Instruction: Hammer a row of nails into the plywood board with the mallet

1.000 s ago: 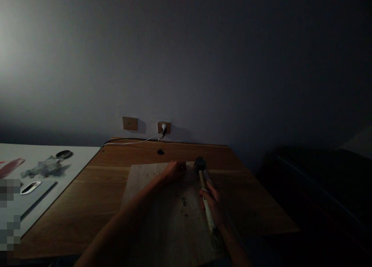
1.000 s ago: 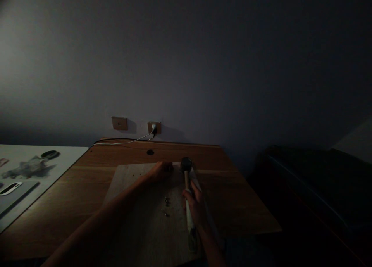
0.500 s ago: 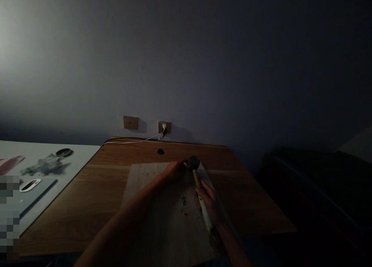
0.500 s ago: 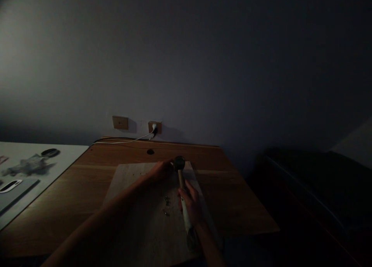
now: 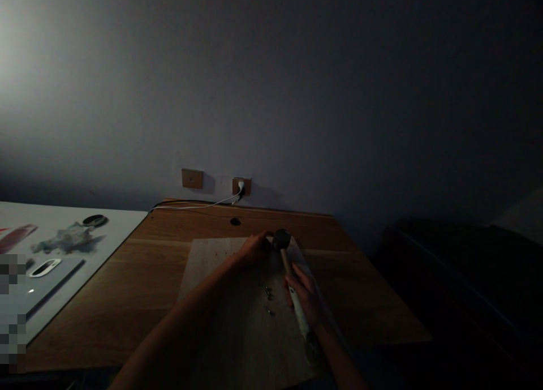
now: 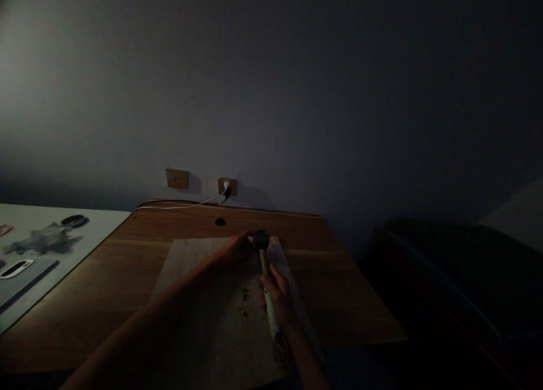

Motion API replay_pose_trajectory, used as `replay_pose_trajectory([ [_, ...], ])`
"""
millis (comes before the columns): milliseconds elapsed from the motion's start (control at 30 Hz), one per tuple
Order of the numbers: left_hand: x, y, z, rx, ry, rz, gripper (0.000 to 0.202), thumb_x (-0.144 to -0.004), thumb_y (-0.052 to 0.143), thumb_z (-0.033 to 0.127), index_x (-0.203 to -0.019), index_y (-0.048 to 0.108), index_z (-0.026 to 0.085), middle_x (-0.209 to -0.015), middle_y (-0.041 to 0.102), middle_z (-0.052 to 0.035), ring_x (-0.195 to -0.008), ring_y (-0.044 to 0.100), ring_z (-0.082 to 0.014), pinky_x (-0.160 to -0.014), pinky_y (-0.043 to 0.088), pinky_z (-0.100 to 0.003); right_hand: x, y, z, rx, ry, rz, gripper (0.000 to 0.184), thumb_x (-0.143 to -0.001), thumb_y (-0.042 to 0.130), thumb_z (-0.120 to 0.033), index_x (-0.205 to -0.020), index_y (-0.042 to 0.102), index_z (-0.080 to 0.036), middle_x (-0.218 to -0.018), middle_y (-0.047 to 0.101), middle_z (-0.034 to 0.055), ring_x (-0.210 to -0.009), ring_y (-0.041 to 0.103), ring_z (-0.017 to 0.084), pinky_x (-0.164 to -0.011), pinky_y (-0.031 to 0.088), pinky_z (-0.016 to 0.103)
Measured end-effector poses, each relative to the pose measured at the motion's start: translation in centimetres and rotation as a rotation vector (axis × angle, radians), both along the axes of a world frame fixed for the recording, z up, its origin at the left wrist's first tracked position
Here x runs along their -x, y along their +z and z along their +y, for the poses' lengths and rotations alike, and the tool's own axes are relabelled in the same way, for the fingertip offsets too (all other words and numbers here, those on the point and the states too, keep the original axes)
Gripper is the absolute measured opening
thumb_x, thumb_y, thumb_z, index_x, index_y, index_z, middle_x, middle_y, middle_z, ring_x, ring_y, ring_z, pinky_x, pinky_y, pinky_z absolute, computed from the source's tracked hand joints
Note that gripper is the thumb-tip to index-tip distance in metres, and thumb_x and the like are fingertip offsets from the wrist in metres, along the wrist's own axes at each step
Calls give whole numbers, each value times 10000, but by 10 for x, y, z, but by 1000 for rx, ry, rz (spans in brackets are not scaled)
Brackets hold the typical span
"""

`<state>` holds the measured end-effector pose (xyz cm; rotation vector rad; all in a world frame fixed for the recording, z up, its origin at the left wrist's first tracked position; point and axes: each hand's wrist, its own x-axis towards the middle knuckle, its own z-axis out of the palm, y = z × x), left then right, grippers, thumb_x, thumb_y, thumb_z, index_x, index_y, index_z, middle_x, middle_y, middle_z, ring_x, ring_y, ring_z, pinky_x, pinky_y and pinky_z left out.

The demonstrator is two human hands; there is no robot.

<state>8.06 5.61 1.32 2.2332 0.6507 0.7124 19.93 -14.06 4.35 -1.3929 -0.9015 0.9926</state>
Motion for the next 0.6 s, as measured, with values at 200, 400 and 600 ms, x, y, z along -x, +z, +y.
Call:
replay_pose_trajectory([
  [200, -1, 2, -1, 8, -1, 10, 572, -733, 600, 37, -1287, 578, 179, -856, 746, -9, -759, 701, -168, -696, 504, -234, 2, 3, 0, 7, -5, -2, 541, -711, 707, -541, -1095, 634, -167, -657, 563, -51, -403, 433, 84, -378, 338, 210],
  [400, -2, 6, 3, 21, -12, 29, 536, -720, 659, 58, -1238, 598, 180, -955, 737, -23, -837, 696, -174, -757, 517, -254, 1, 1, 0, -1, -24, -12, 481, -703, 719, -567, -981, 646, -181, -625, 560, -48, -383, 416, 84, -369, 308, 219],
  [600, 24, 23, -8, -202, -219, 242, 331, -656, 793, 182, -965, 675, 172, -986, 659, -52, -785, 625, -175, -667, 482, -242, -2, -9, 1, -22, -35, 8, 439, -723, 719, -561, -946, 628, -194, -602, 535, -62, -378, 398, 79, -369, 315, 210],
])
